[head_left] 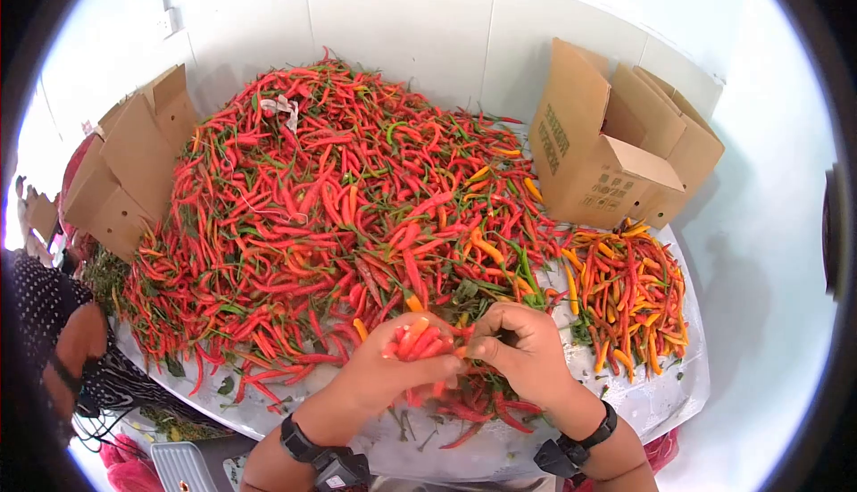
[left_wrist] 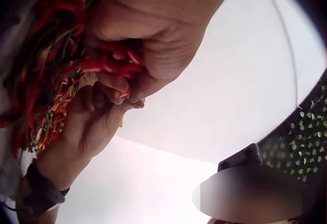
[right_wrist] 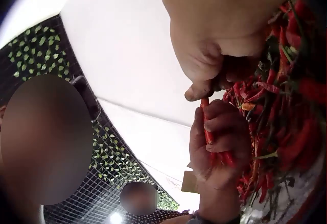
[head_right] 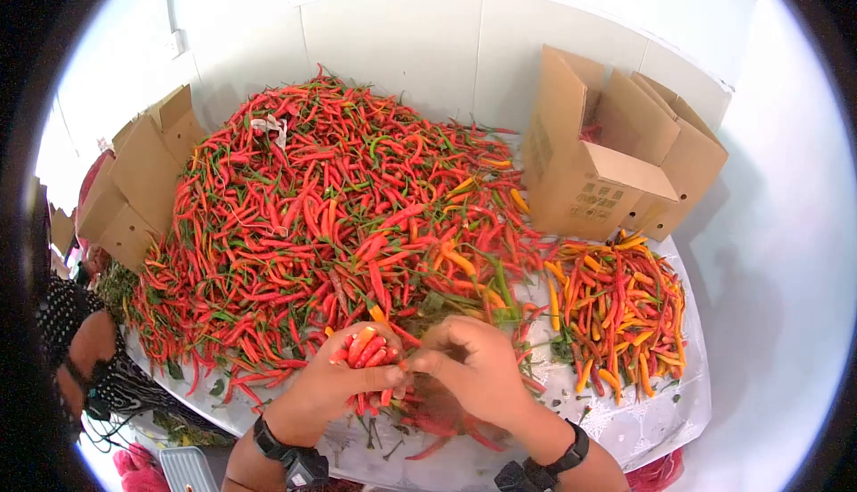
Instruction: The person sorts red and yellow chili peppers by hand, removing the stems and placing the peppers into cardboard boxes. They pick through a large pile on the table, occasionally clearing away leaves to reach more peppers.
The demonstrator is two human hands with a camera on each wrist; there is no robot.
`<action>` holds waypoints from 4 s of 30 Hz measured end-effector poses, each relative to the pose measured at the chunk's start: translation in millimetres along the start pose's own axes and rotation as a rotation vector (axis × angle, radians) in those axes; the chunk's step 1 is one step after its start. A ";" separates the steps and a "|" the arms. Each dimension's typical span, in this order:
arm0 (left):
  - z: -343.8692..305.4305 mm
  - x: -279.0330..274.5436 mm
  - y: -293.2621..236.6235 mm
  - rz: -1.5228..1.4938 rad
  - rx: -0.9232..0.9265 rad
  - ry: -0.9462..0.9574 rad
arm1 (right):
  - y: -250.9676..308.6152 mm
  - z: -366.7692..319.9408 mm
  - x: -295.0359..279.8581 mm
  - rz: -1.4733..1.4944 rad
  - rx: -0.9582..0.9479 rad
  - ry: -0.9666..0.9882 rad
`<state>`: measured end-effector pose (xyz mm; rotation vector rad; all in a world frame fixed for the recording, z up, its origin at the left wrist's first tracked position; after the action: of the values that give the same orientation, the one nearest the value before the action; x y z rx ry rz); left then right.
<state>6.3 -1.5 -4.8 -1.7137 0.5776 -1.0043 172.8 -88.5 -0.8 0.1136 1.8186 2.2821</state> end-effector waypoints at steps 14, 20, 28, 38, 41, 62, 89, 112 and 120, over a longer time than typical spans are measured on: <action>-1.3 -1.7 -8.3 -0.183 -0.039 -0.035 | -0.9 14.7 -40.8 -0.637 -0.311 -0.173; 0.8 -6.3 -0.7 -0.297 -0.086 -0.039 | -2.8 7.4 -45.9 -0.064 0.094 -0.192; 11.8 7.2 -1.9 -0.649 -0.300 0.041 | -7.2 5.5 -16.6 0.323 0.217 0.026; 32.4 55.7 -5.3 -0.766 -0.265 0.044 | 33.0 -11.0 -43.1 -0.415 -0.063 -0.209; 43.8 80.1 -1.8 -0.800 -0.263 0.068 | 42.4 -24.4 -57.2 -0.572 -0.105 -0.330; 115.7 202.7 27.5 -0.782 -0.358 0.213 | 28.2 -79.1 -184.8 -0.079 -0.060 -0.769; 164.4 245.1 45.7 -0.893 -0.176 0.227 | 53.5 -60.4 -234.2 -0.509 -0.250 -0.432; 173.0 242.0 59.4 -0.920 -0.167 0.275 | 38.4 -66.9 -248.6 -0.658 -0.104 -0.465; 169.7 246.6 53.2 -0.876 -0.168 0.208 | 43.2 -70.8 -250.1 -0.641 -0.180 -0.572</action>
<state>285.6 -120.7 9.9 -2.0678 -0.0021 -1.7958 396.8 -220.0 43.9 0.1167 1.1390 1.7103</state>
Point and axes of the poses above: each hand's wrist, its own z-axis towards the middle knuckle, its own x-axis out of the palm, y = z × x, the point moved 1 cm from there along z, towards the middle knuckle, and after that the axes turned 7 degrees about z, right-handed, at the moved point
